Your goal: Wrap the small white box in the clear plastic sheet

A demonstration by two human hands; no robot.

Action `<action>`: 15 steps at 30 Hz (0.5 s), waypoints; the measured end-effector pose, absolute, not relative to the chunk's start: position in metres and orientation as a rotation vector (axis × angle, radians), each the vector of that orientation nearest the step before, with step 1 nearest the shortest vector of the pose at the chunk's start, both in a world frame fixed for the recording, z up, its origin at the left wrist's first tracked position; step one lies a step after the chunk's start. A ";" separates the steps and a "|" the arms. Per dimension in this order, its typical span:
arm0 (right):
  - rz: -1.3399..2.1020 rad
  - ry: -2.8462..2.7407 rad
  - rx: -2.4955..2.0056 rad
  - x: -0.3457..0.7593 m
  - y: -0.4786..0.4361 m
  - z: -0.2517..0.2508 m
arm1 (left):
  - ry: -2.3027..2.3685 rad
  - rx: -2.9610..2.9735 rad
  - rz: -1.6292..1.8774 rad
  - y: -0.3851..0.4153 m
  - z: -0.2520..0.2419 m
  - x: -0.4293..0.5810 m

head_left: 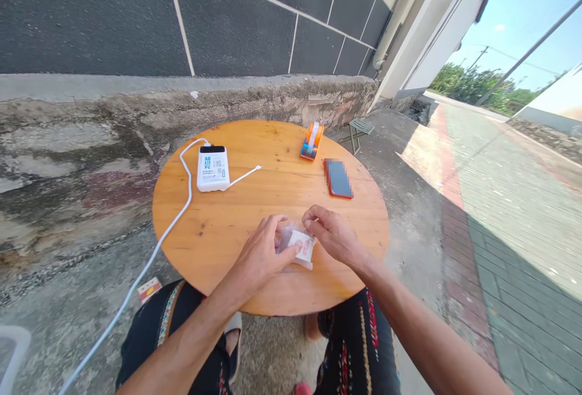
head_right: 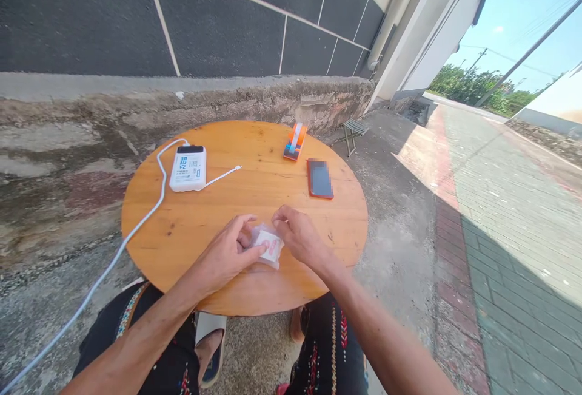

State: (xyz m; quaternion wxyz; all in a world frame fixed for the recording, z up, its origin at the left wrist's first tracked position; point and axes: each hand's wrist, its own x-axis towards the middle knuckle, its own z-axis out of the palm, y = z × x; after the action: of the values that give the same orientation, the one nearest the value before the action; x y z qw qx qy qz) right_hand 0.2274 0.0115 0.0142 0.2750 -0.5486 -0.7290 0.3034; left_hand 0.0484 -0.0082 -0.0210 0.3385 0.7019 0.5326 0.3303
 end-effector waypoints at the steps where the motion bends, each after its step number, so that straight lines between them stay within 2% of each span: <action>1: 0.801 -1.944 -1.482 0.226 0.010 0.013 | 1.377 1.828 0.862 -0.008 -0.021 0.049; 15: 0.830 -1.941 -1.462 0.228 0.014 0.012 | 1.294 1.903 0.852 -0.006 -0.016 0.052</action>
State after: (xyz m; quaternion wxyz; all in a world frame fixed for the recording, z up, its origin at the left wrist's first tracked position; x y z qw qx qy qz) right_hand 0.2277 0.0139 0.0118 0.2829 -0.5461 -0.7251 0.3099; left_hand 0.0517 -0.0062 -0.0157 0.3371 0.7300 0.4965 0.3269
